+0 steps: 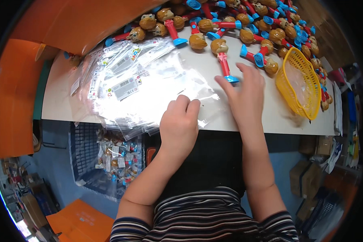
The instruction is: Packing small toys into plastic bags and sealing them.
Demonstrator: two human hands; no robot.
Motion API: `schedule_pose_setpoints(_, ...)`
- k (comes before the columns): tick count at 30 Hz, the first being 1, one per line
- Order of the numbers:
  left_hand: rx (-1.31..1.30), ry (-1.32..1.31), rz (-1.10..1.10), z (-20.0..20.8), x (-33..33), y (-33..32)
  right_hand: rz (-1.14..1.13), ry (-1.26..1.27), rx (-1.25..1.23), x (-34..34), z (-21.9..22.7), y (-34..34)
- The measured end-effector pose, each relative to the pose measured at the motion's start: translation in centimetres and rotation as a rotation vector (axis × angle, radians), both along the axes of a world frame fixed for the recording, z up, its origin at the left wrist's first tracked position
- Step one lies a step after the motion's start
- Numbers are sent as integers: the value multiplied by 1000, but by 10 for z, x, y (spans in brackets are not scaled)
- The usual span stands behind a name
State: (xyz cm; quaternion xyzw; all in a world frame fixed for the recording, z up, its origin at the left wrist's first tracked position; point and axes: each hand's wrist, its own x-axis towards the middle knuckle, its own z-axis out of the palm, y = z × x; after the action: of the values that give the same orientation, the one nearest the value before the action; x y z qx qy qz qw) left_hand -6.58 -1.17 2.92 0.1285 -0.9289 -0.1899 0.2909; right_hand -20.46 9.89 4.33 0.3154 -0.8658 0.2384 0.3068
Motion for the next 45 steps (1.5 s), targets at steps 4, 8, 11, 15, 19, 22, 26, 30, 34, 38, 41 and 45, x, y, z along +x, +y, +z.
schedule_pose_setpoints(4, 12, -82, -66, -4, -5, -1, 80, -300, 114, -18, -17, 6)
schedule_pose_setpoints(8, 113, -45, -20, -1, -6, -4, 307, -1202, -545, -2, 22, 53)
schedule_pose_setpoints(11, 202, -80, -32, 2, -10, -1, 399, -1460, -700, 34, 26, 86)
schedule_pose_setpoints(15, 315, -31, -58, 6, -16, 1, 295, -1602, -882, 52, -4, 98)
schedule_pose_setpoints(19, 453, -84, -10, 16, -15, 3, 229, -1519, -1008, 58, -11, 97)
schedule_pose_setpoints(22, 388, -22, -76, 16, -16, 2, 170, -1333, -850, 79, -9, 82)
schedule_pose_setpoints(26, 326, 41, -146, 20, -20, -3, 402, -473, -245, 80, -11, 81)
schedule_pose_setpoints(30, 277, 78, -212, 22, -21, -2, 225, -1254, -860, 80, -11, 79)
schedule_pose_setpoints(34, 365, 66, -182, 24, -22, 7, 256, -1440, -964, 80, -13, 80)
schedule_pose_setpoints(38, 316, 149, -241, 27, -28, 7, 455, -396, -198, 84, -17, 78)
schedule_pose_setpoints(41, 135, 139, -373, 30, -31, 10, 354, -466, -300, 86, -17, 77)
schedule_pose_setpoints(45, 181, 159, -284, 23, -28, 10, 244, -1244, -1026, 78, -18, 81)
